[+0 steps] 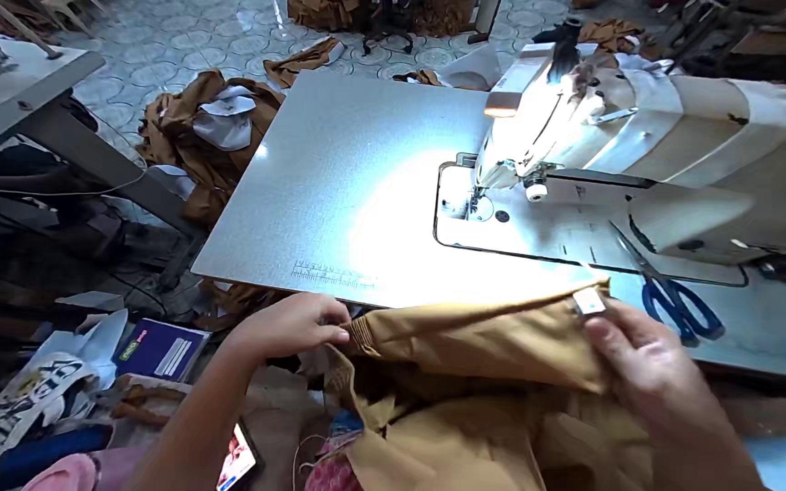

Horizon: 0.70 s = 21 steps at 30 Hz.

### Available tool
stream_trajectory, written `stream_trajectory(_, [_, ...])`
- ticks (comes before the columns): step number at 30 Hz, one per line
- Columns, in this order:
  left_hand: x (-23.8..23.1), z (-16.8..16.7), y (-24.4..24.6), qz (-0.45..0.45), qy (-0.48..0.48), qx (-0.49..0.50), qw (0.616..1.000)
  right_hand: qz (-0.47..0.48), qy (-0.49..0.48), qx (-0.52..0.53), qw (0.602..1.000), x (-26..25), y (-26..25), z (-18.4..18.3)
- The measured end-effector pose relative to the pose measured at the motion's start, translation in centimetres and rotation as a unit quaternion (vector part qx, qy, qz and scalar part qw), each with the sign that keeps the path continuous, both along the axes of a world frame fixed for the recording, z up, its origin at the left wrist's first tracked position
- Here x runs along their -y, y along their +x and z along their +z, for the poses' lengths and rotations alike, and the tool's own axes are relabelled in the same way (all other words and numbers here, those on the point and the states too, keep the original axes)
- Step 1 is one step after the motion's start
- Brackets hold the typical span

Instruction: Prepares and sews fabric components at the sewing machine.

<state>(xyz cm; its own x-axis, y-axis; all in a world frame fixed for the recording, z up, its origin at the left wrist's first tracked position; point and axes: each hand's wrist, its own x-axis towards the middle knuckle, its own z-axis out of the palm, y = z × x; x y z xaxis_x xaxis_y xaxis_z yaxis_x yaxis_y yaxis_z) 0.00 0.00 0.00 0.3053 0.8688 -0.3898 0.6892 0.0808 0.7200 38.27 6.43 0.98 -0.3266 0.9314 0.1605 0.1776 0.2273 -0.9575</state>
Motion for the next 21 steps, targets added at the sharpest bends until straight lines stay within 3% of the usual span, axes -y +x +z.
stream_trajectory(2, [-0.6,1.2,1.8,0.039,0.091,0.005,0.995,0.075,0.058,-0.003,0.996,0.9,-1.9,0.3])
stream_trajectory(4, [-2.2,3.0,4.7,0.005,0.142,0.082,0.986,0.135,0.12,-0.01,0.984,1.5,-3.6,0.8])
stream_trajectory(6, [-4.0,4.8,7.6,-0.081,0.122,0.209,0.967,0.141,0.168,0.003,0.976,2.0,-4.8,1.2])
stream_trajectory(9, [-6.7,6.4,10.4,-0.164,0.023,0.353,0.921,0.043,0.197,0.022,0.979,2.5,-5.3,1.6])
stream_trajectory(13, [-8.1,7.8,12.2,-0.142,0.004,0.385,0.912,-0.065,0.18,0.046,0.98,3.5,-5.1,1.7])
stream_trajectory(21, [-7.5,9.3,15.0,-0.087,0.272,0.284,0.915,-0.098,0.223,0.027,0.969,3.8,-6.7,0.6])
